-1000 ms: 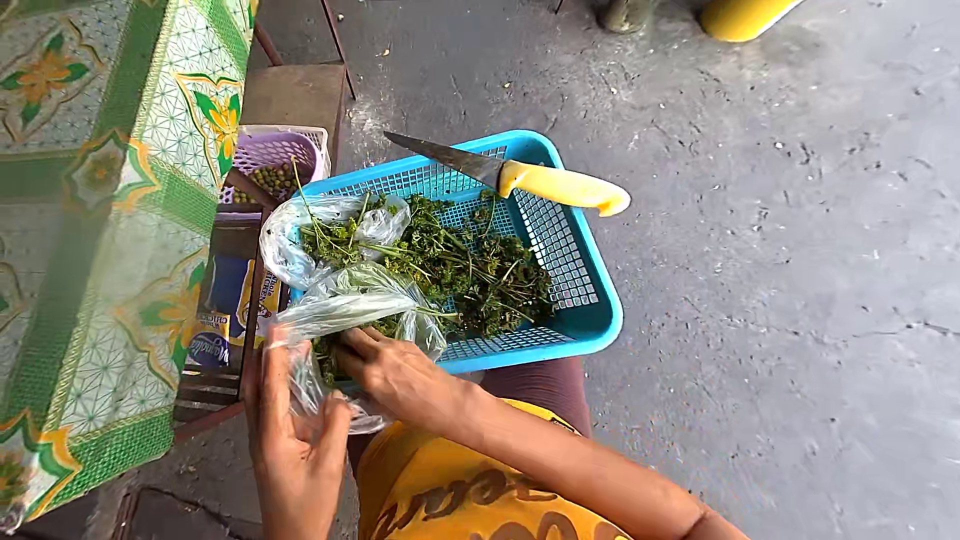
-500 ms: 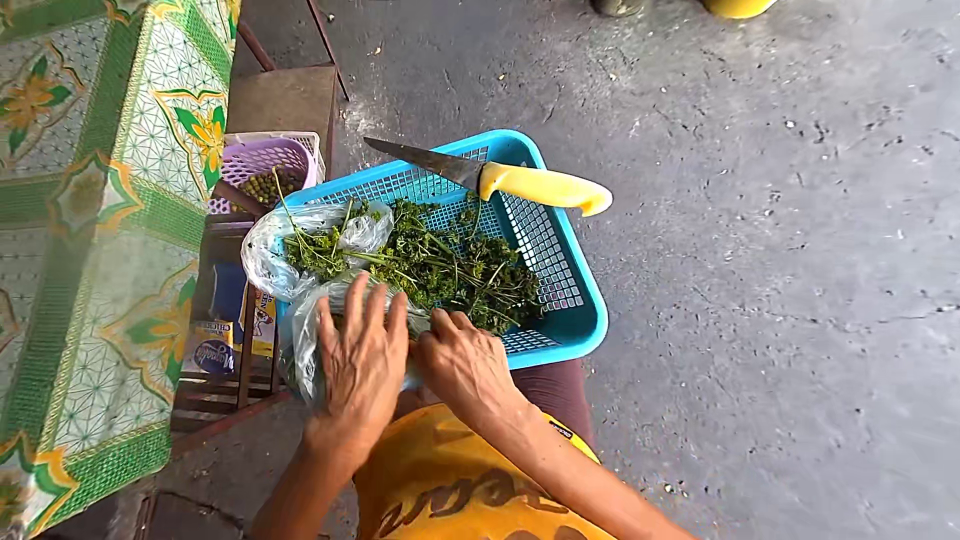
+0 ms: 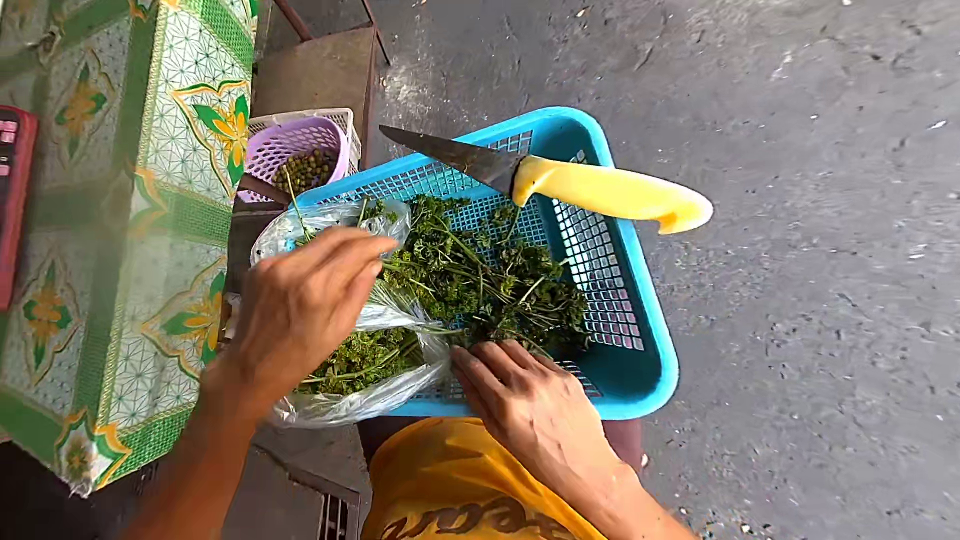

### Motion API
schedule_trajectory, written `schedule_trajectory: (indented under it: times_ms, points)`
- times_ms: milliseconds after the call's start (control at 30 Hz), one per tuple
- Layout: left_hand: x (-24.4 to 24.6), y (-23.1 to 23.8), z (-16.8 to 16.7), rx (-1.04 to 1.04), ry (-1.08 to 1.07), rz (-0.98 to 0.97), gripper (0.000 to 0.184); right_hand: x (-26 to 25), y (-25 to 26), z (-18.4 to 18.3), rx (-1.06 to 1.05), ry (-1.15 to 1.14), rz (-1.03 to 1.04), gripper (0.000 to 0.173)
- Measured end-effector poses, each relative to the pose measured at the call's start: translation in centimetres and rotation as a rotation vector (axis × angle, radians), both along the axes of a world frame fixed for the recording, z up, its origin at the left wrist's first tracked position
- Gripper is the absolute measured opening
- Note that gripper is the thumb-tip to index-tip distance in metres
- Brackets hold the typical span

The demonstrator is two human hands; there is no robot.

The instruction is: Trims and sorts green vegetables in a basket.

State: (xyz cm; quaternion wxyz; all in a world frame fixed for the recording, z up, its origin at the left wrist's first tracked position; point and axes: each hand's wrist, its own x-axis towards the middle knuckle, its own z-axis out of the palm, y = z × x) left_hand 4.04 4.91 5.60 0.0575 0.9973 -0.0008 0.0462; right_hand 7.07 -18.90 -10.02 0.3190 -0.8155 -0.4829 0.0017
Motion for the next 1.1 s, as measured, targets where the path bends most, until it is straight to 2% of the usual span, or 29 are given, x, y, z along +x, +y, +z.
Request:
schedule_trajectory:
  times_ms: [100, 167, 233, 333, 500, 633, 700, 800, 900, 1000, 1100]
  points:
    - [5.5, 1.4, -4.3, 0.07, 0.128, -0.187, 0.029, 0.0, -0.1, 0.0, -0.017, -0.028, 0.0, 0.028]
    - [7.3, 3.2, -7.4, 0.169, 0.207, -0.256, 0.027, 0.0, -0.2, 0.0, -0.028, -0.034, -0.011, 0.029]
    - [7.8, 5.0, -8.9, 0.226, 0.263, -0.284, 0.031, 0.0, -0.2, 0.0, -0.032, -0.038, -0.024, 0.029]
    - [6.8, 6.7, -8.5, 0.261, 0.29, -0.26, 0.032, -0.3, -0.2, 0.1, -0.042, -0.027, -0.037, 0.03]
    - [2.4, 9.0, -5.8, 0.337, 0.32, -0.088, 0.018, -0.3, -0.2, 0.3, -0.056, -0.008, -0.035, 0.031]
    - [1.3, 9.9, -6.3, 0.326, 0.381, 0.055, 0.022, -0.3, -0.1, 0.3, -0.073, -0.006, -0.018, 0.032]
    - [2.0, 9.3, -6.5, 0.323, 0.392, 0.101, 0.028, -0.2, -0.2, 0.3, -0.076, -0.003, -0.013, 0.032]
    - [3.5, 6.9, -6.3, 0.352, 0.279, 0.064, 0.04, -0.3, -0.2, 0.3, -0.076, -0.007, -0.022, 0.033]
    - [4.6, 3.8, -6.1, 0.232, 0.143, -0.084, 0.032, -0.3, -0.2, 0.3, -0.087, -0.007, -0.024, 0.033]
    - [4.3, 1.0, -7.6, 0.056, 0.179, -0.185, 0.027, -0.3, -0.3, 0.3, -0.09, -0.002, -0.023, 0.034]
    - [2.5, 0.1, -9.1, 0.071, 0.325, -0.199, 0.034, -0.2, -0.3, 0.4, -0.087, 0.025, -0.027, 0.034]
